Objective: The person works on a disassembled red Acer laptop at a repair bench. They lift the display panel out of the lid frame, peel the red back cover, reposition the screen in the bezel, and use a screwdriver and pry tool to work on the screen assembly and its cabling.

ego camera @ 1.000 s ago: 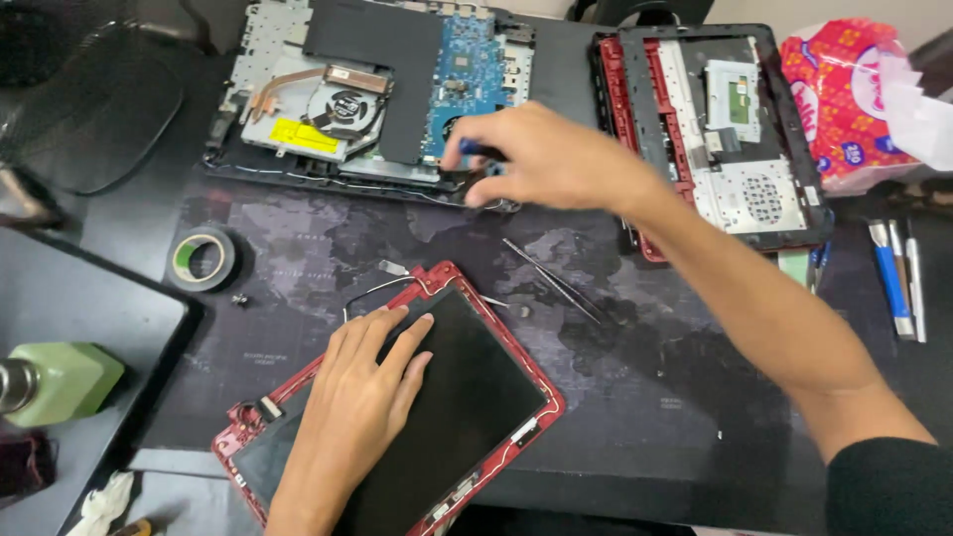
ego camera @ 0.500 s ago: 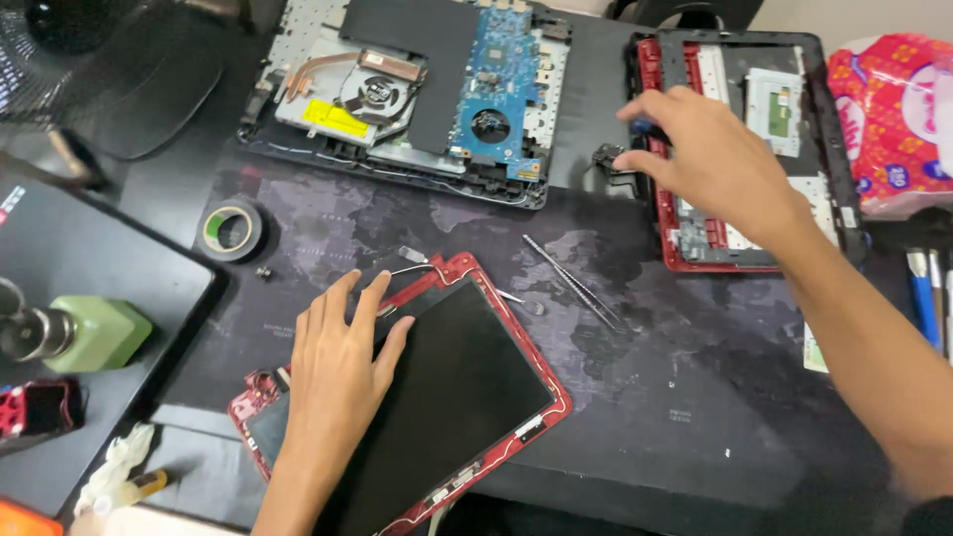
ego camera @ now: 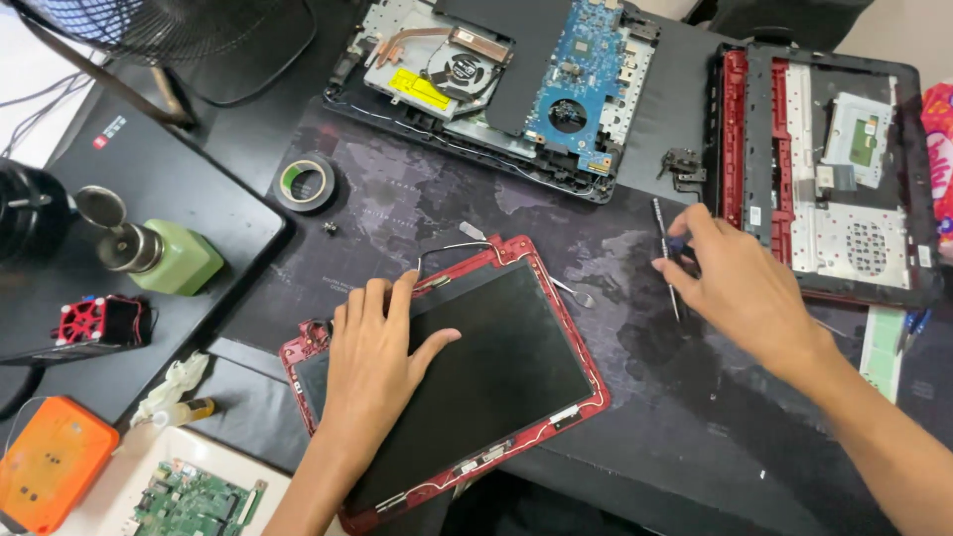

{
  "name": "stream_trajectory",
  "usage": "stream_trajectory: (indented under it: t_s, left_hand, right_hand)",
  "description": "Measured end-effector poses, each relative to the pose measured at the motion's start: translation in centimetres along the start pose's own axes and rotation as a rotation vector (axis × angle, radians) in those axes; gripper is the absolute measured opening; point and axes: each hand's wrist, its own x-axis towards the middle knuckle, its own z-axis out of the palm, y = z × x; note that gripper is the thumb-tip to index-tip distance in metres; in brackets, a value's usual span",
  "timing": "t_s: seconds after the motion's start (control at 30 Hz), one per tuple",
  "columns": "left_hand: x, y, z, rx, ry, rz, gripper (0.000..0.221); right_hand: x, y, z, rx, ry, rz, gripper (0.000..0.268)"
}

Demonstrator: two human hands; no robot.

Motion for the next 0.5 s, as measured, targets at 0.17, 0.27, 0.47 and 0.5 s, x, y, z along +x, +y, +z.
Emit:
stream_trajectory:
  t_s: [0.17, 0.27, 0.47, 0.5]
  left_hand:
    - [-0.3, -0.1, 0.3, -0.006, 0.027, 0.005, 0.072]
    - [-0.2, -0.1, 0.1, -0.024, 0.005, -0.023, 0.072]
    - [-0.3, -0.4, -0.1, -0.007, -0.045, -0.119, 0.072]
    - [-0.5, -0.5, -0.3, -0.011, -0.045, -0.109, 0.072]
  right_hand:
    - [-2.1, -2.0, 1.9, 0.151, 0.100, -0.446, 0.034]
    - [-1.7, -3.6, 4.1, 0.230, 0.115, -0.467, 0.030]
    - [-1.5, -4.6, 4.6, 0.165, 0.007, -0.325, 0.029]
    - [-1.9, -4.2, 4.6, 0.163, 0.013, -0.318, 0.029]
